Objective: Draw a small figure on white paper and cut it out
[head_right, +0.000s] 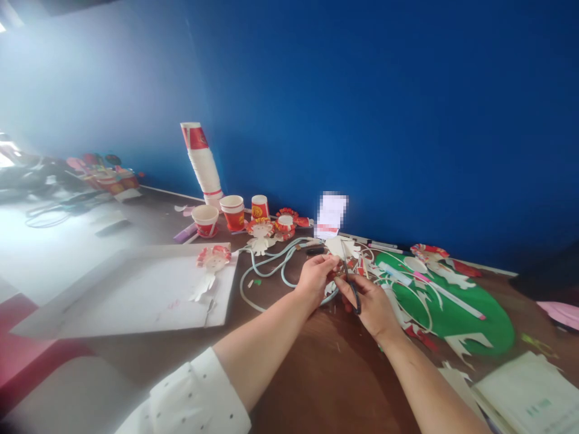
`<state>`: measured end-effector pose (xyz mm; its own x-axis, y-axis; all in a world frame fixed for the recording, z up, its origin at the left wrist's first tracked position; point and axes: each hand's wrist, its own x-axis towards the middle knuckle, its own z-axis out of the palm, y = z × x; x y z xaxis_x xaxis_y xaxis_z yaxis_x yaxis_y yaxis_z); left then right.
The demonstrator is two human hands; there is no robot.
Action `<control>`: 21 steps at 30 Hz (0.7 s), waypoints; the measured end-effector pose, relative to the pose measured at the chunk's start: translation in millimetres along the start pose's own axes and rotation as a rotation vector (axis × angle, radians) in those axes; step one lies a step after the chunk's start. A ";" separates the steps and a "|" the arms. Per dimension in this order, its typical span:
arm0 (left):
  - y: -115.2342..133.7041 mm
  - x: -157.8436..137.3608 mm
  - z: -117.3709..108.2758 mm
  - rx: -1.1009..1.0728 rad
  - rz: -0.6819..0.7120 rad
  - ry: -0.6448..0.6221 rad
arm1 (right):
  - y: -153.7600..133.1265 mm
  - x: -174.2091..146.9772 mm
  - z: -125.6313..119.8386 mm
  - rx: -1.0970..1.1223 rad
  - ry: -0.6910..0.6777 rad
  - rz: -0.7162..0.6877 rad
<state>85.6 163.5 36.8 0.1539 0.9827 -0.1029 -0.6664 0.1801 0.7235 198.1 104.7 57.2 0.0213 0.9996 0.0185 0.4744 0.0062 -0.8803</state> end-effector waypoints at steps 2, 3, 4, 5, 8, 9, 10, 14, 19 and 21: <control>0.1 0.1 -0.1 0.000 0.000 0.000 | -0.2 -0.2 0.5 0.001 0.004 -0.004; -0.1 0.3 -0.1 -0.001 -0.002 0.002 | -0.5 -0.3 0.9 0.004 0.006 -0.005; -0.3 0.5 0.0 -0.003 -0.003 0.003 | -0.8 -0.2 1.3 0.009 0.009 -0.006; -0.5 0.7 0.0 -0.005 -0.004 0.004 | -1.0 -0.1 1.6 0.016 0.009 -0.006; -0.7 1.2 0.1 -0.009 -0.004 0.004 | -0.7 0.4 2.1 0.033 0.009 -0.006; -0.6 1.2 0.1 -0.008 -0.004 0.005 | -0.3 0.6 2.0 0.036 0.012 -0.008; -0.4 1.1 0.0 -0.007 -0.006 0.006 | 0.2 0.7 1.9 0.040 0.012 -0.010; -0.3 0.4 -0.6 0.005 -0.014 0.000 | 2.0 0.9 1.5 0.046 0.003 -0.016; -3.0 1.0 -1.4 0.061 -0.011 -0.031 | 0.8 -0.3 3.5 0.045 0.009 -0.015; -4.0 1.7 -2.2 0.077 0.001 -0.027 | -0.5 -0.6 4.5 0.041 0.001 -0.019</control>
<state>86.9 164.6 32.2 0.1738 0.9812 -0.0840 -0.6086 0.1740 0.7742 193.9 104.2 55.5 0.0139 0.9993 0.0356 0.4380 0.0259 -0.8986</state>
